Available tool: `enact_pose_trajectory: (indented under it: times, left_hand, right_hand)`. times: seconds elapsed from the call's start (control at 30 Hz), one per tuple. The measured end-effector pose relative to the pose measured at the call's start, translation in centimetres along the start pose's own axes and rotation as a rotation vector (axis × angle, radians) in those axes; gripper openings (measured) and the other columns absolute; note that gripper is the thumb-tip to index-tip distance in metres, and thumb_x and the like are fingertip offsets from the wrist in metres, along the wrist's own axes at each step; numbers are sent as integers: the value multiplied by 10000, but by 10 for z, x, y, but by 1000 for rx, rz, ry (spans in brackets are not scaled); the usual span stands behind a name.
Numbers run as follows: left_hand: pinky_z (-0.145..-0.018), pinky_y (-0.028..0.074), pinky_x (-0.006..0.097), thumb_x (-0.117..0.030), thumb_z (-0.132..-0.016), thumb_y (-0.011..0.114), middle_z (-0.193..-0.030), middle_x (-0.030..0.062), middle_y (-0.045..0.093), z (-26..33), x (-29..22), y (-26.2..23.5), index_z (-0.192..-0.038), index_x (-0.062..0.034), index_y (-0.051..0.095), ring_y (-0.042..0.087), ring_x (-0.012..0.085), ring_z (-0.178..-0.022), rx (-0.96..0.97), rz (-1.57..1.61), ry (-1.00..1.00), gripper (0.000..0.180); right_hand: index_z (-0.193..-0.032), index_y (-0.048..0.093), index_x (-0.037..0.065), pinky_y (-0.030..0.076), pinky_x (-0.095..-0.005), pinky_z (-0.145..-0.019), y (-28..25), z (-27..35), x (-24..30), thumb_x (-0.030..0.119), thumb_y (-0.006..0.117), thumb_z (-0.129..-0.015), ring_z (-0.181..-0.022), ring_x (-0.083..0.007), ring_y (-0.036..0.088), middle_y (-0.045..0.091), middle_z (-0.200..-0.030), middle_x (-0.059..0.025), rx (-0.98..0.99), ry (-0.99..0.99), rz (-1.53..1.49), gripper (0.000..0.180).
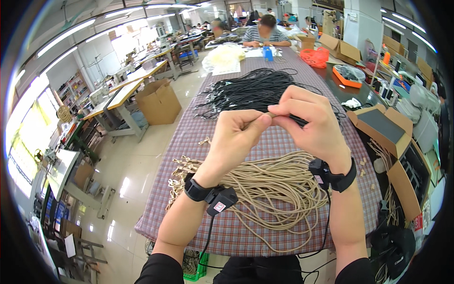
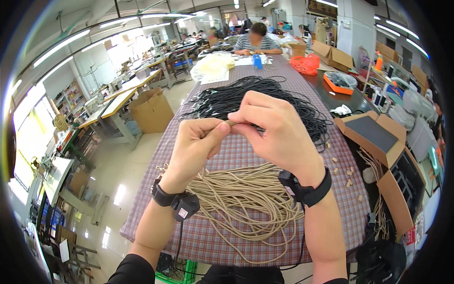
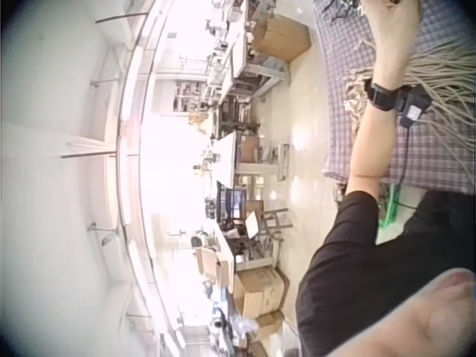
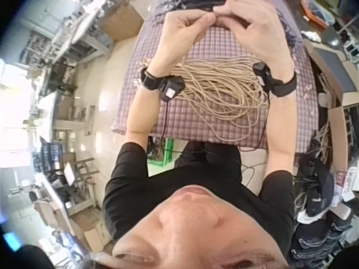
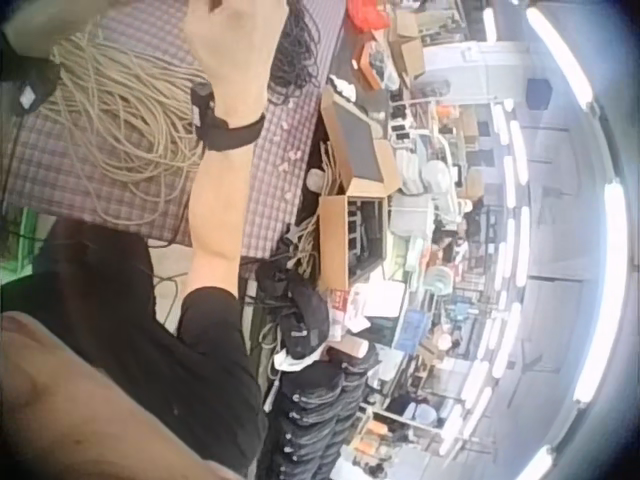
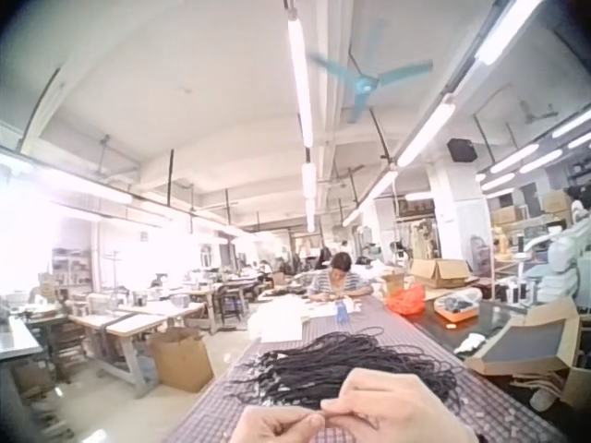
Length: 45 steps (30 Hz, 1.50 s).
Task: The person assembles beige electrical cords by inserting small cylindrical connectors into the ends of the wires. They repeatedly pick up a cord, insert a connector, and place the finished cord on a pile on the table. The task is performed by hand without visible tools.
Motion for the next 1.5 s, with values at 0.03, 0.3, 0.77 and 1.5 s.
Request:
enact_pose_trajectory:
  times: [0.03,0.3,0.77,1.5]
  left_hand:
    - [-535,264,245,-198,-1113,695,-670,-92,491,0,-2,-1,-1120,38,817,360,14,-600,12,-1,-16,266]
    - [-565,263,238,-191,-1100,721,-744,-114,529,1,0,-4,-1103,34,803,361,-5,-679,29,-98,90,239]
    - [-610,468,392,-146,-1055,695,-808,173,687,16,-35,7,-1035,30,774,565,280,-614,34,-518,271,193]
    - [-474,428,492,-259,-1104,642,-568,140,564,33,-14,39,-997,5,525,605,389,-513,131,-860,582,308]
  right_hand:
    - [-981,745,-2,542,-368,-644,1,1,0,-46,810,-844,-743,-281,689,648,-850,-101,-6,-10,11,158]
    - [-941,761,-4,399,-321,-571,3,1,1,-34,866,-831,-636,-135,563,554,-728,-48,31,199,-107,155]
    - [-796,698,54,360,-365,-521,-14,-4,30,108,935,-744,-545,-202,485,484,-657,-31,93,11,210,248]
    - [-845,773,-4,424,-300,-570,-53,-6,36,-57,867,-771,-610,-151,596,633,-734,-58,290,136,58,131]
Point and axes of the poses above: each hand's wrist, its own z-axis away from the middle knuckle, its own y-axis out of the palm, x = y × z, the point moved 2 cm from there along -z, towards the middle knuckle
